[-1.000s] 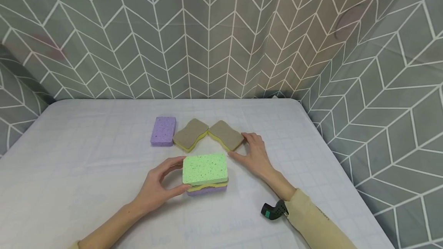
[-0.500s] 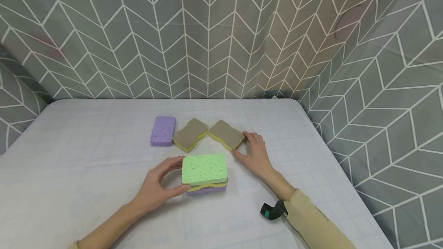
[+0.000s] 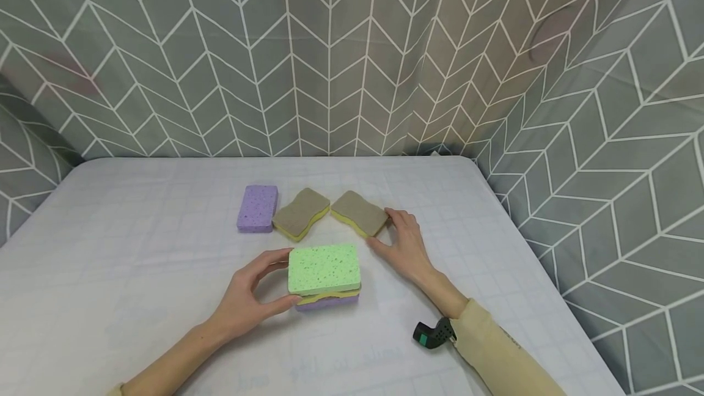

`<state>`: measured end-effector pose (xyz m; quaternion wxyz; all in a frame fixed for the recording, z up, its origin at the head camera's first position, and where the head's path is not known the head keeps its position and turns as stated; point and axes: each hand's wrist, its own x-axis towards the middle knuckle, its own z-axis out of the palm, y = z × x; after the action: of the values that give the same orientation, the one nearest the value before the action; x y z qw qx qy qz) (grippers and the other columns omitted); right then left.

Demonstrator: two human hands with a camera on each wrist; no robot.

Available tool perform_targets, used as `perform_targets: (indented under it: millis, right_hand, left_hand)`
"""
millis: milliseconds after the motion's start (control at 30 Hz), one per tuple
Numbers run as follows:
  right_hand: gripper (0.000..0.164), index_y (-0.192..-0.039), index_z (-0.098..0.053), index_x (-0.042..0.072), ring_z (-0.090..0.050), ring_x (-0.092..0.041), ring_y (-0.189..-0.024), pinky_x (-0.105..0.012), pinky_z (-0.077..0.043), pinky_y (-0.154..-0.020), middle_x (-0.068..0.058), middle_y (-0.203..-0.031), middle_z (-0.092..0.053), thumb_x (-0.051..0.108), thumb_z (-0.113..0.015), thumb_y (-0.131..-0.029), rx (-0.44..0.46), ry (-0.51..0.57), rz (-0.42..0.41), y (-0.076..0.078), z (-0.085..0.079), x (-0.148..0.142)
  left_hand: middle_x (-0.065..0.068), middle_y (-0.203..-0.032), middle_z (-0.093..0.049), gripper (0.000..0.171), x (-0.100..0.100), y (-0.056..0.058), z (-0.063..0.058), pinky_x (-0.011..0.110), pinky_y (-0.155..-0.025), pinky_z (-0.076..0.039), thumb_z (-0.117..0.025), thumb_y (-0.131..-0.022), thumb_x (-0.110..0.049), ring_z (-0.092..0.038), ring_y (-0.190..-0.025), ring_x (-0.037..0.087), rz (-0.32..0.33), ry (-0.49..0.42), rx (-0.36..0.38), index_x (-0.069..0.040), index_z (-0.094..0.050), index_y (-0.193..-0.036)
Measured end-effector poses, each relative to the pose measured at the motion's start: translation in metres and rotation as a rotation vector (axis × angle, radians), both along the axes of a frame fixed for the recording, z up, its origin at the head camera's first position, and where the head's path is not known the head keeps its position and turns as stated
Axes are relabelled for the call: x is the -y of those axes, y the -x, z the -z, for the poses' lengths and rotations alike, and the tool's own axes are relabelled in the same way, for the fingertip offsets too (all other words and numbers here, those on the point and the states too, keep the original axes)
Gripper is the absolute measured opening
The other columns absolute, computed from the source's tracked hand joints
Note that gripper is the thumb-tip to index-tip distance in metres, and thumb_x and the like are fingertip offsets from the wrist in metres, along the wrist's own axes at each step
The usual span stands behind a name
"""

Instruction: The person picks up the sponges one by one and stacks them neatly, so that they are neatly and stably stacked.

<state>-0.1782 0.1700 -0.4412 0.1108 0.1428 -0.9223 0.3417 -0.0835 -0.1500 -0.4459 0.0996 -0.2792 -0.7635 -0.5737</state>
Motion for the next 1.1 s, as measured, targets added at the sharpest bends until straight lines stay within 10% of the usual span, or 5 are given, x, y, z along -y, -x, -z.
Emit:
perform_targets:
  millis: [1100]
  right_hand:
    - [0.069, -0.141, -0.049, 0.0, -0.05, -0.031, -0.122, -0.048, -0.043, -0.107, -0.016, -0.129, -0.056, 0.03, -0.077, -0.085, -0.008, 0.067, 0.054, -0.0005, -0.0009, -0.0006]
  left_hand:
    - [0.007, -0.133, -0.061, 0.072, -0.0003, -0.0007, -0.0006, 0.023, -0.109, -0.045, -0.086, -0.076, -0.002, -0.061, -0.119, 0.015, 0.009, 0.001, -0.035, -0.009, -0.054, -0.139]
